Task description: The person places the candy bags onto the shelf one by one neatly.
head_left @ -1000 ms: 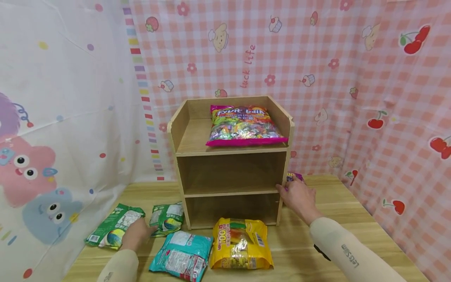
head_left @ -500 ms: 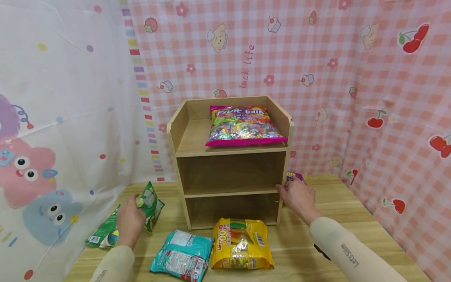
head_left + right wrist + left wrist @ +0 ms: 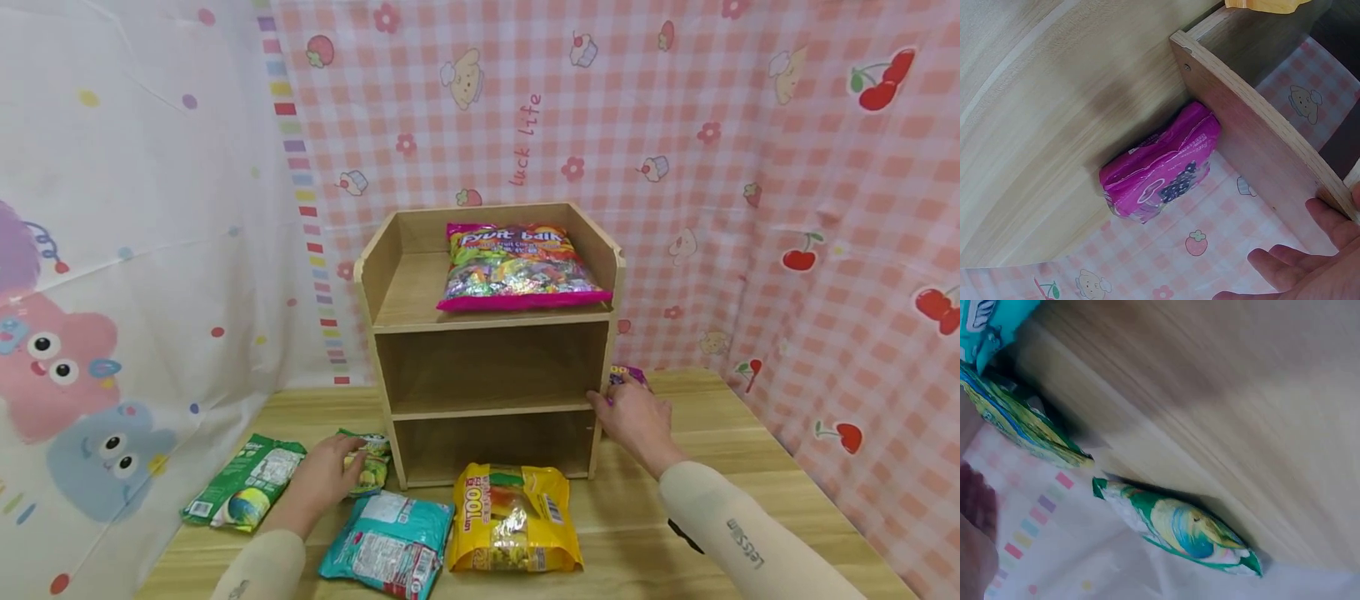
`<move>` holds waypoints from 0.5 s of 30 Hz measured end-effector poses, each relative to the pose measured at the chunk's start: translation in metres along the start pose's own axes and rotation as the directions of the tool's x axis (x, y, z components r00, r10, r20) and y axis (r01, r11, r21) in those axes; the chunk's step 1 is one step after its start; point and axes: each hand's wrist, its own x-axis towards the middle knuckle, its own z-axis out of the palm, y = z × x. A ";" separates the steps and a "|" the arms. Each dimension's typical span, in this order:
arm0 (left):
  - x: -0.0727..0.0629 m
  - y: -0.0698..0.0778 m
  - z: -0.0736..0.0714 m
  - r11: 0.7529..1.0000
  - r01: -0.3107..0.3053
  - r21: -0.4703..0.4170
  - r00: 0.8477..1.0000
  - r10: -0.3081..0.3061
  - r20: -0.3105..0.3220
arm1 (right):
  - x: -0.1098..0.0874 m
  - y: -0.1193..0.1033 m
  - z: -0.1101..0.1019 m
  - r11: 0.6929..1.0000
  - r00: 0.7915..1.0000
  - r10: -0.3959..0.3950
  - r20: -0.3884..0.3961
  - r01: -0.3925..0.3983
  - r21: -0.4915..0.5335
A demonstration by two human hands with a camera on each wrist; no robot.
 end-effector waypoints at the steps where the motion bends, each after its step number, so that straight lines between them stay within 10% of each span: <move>1: -0.001 -0.001 -0.002 0.998 0.056 0.008 0.998 -0.056 -0.006 | 0.000 0.000 0.000 1.000 1.000 -0.003 -0.004 0.003 0.000; 4: -0.003 -0.008 -0.008 0.970 0.242 0.026 0.970 -0.243 0.025 | 0.000 -0.001 0.001 1.000 1.000 -0.009 -0.014 0.009 -0.003; 8: -0.006 -0.016 -0.013 0.904 0.428 0.014 0.891 -0.424 0.161 | 0.000 -0.001 0.001 1.000 1.000 -0.003 -0.012 0.002 -0.011; 15: -0.010 -0.023 -0.011 0.841 0.540 -0.043 0.807 -0.502 0.311 | -0.001 -0.002 0.001 1.000 1.000 0.014 0.003 -0.014 -0.012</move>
